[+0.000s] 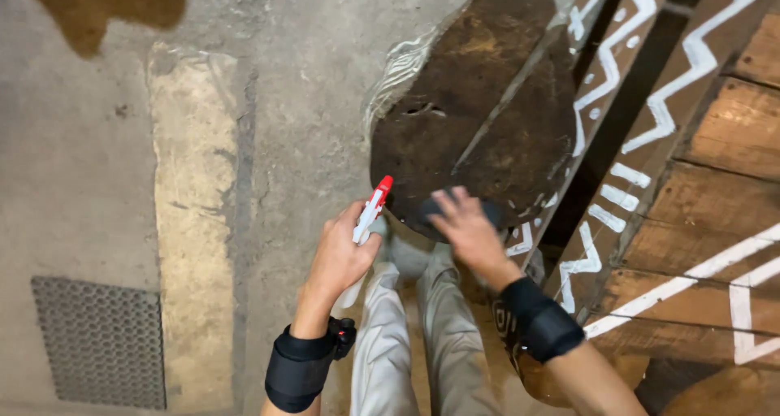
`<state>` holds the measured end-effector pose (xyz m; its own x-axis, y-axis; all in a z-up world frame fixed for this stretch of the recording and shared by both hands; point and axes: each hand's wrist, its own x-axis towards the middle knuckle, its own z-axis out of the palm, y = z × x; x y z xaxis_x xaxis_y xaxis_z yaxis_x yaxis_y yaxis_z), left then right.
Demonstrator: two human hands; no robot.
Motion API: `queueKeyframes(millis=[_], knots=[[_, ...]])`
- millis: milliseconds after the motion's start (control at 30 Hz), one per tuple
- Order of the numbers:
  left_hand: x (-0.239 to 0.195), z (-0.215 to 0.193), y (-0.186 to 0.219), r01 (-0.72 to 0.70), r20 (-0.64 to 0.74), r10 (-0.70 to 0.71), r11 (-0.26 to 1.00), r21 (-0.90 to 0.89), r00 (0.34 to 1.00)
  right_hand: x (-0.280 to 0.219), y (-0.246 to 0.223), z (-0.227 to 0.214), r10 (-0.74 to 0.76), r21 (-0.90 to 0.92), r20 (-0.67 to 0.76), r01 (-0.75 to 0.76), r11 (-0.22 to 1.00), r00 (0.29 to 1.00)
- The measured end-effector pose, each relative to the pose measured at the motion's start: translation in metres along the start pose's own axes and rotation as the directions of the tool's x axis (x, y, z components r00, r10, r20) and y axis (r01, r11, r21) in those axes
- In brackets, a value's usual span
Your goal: The person sprays a liquid from a spray bottle onto a wooden table and several stools, then wipes each surface with a cloth. The person moves around the room to clean multiple items, including a table with white geometric patterns and several round stools.
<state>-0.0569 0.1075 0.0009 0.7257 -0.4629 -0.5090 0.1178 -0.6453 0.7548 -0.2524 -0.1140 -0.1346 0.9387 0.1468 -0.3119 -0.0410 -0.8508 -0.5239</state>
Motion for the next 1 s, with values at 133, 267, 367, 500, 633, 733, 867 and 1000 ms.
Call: queueKeyframes(millis=[133,267,367,500,633,733,867,1000], knots=[[0.004,0.016,0.008,0.013,0.051,-0.013,1.0,-0.002,0.999,-0.012,0.066,-0.042,0.3,-0.072,-0.248,-0.327,0.942,0.921],[0.008,0.027,0.028,0.011,0.105,-0.007,0.999,-0.032,0.994,0.048,0.084,-0.06,0.449,0.105,-0.471,-0.457,0.883,0.76],[0.009,0.037,0.032,-0.029,0.114,0.03,0.999,-0.017,0.993,0.067,0.039,-0.05,0.383,0.126,-0.467,-0.369,0.921,0.797],[0.012,0.04,0.042,-0.097,0.099,0.095,0.995,0.018,0.991,0.021,-0.002,-0.03,0.189,0.114,-0.237,-0.166,0.98,0.953],[0.02,0.046,0.05,-0.11,0.1,0.108,0.994,0.012,0.989,-0.036,0.067,-0.022,0.238,0.007,-0.179,-0.241,0.97,0.954],[0.026,0.052,0.058,-0.072,0.109,0.068,0.997,0.034,0.992,-0.025,0.101,-0.047,0.533,0.139,-0.386,-0.524,0.84,0.753],[0.03,0.067,0.061,-0.027,0.109,0.024,0.999,0.026,0.994,0.028,0.099,-0.062,0.562,0.217,-0.451,-0.526,0.823,0.693],[0.042,0.073,0.075,-0.132,0.109,0.129,0.991,0.02,0.986,0.078,0.111,-0.089,0.385,0.202,-0.487,-0.328,0.923,0.784]])
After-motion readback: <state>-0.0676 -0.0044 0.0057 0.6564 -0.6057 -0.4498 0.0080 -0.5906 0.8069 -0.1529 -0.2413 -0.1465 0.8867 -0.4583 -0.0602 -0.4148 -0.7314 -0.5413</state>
